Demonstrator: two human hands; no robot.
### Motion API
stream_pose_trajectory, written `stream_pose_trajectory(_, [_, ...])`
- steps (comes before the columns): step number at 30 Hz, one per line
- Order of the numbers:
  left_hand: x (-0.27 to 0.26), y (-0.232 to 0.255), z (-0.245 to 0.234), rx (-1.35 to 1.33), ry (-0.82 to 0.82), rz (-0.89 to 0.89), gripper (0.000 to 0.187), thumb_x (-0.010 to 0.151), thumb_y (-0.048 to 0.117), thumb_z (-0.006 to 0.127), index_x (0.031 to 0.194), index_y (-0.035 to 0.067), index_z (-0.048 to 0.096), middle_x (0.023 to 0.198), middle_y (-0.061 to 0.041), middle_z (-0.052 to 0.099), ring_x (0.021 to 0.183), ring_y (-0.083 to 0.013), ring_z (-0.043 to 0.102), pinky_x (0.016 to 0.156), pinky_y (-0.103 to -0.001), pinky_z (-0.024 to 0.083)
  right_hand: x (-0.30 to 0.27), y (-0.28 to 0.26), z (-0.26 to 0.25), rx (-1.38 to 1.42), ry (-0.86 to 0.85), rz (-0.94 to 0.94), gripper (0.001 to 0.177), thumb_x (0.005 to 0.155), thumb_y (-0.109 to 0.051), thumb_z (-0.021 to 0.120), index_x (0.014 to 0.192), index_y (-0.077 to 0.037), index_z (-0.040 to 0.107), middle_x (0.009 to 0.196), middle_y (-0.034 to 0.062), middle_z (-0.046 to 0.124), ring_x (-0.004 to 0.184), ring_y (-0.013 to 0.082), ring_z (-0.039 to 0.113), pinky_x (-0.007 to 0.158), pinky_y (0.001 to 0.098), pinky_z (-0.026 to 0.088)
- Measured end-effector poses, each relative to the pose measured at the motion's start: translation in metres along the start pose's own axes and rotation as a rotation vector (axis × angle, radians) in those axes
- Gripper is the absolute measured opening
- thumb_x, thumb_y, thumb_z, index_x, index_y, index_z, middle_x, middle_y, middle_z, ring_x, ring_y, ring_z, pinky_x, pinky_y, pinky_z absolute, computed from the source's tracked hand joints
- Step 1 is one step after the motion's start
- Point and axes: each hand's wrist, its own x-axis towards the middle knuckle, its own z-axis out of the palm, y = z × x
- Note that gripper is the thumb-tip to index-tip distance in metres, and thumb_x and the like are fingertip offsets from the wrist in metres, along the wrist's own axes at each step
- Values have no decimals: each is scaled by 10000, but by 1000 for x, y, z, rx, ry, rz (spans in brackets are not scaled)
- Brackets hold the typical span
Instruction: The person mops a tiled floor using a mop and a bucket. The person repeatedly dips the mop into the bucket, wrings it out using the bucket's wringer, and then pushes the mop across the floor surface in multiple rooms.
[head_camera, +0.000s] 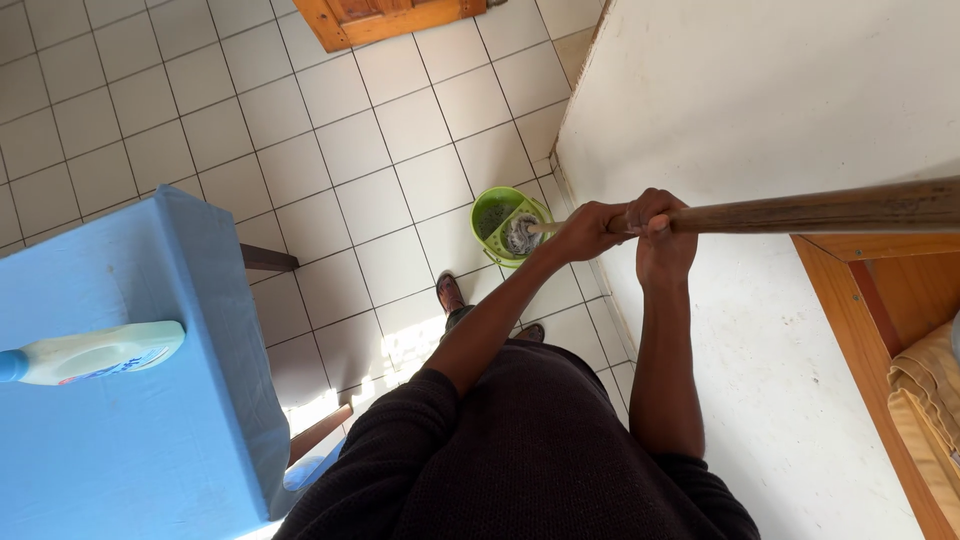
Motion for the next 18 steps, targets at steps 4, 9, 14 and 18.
stream_pose_trajectory(4, [-6, -3, 9, 23, 202, 75, 192, 951, 216, 774, 1055, 110, 653, 720, -32, 651, 659, -185, 636, 646, -368, 518, -3, -15, 15, -41, 38, 15, 546, 904, -594, 778, 796, -139, 496, 752, -45, 471, 797, 121, 478, 838, 312, 407])
stream_pose_trajectory(9, [-17, -5, 21, 25, 412, 23, 209, 912, 140, 723, 1116, 147, 678, 749, -52, 701, 664, -206, 676, 623, -369, 520, -15, -36, 38, -1, -33, -29, 436, 987, -518, 767, 1005, -124, 580, 968, -13, 567, 1028, 160, 552, 1074, 370, 444])
stream_pose_trajectory(14, [-16, -1, 20, 54, 563, 0, 231, 911, 50, 674, 1128, 130, 674, 747, -71, 692, 656, -212, 656, 623, -367, 510, -18, -69, 56, 18, -45, -82, 443, 1016, -470, 698, 1253, -127, 546, 1190, 16, 578, 1203, 164, 533, 1166, 376, 382])
stream_pose_trajectory(18, [-21, 3, 18, -18, 529, -16, 232, 900, 38, 674, 1119, 114, 679, 705, -69, 676, 596, -195, 635, 591, -352, 495, -18, -60, 59, 84, -16, -97, 344, 1044, -406, 736, 1159, -132, 563, 1093, 2, 554, 1123, 159, 516, 1117, 375, 398])
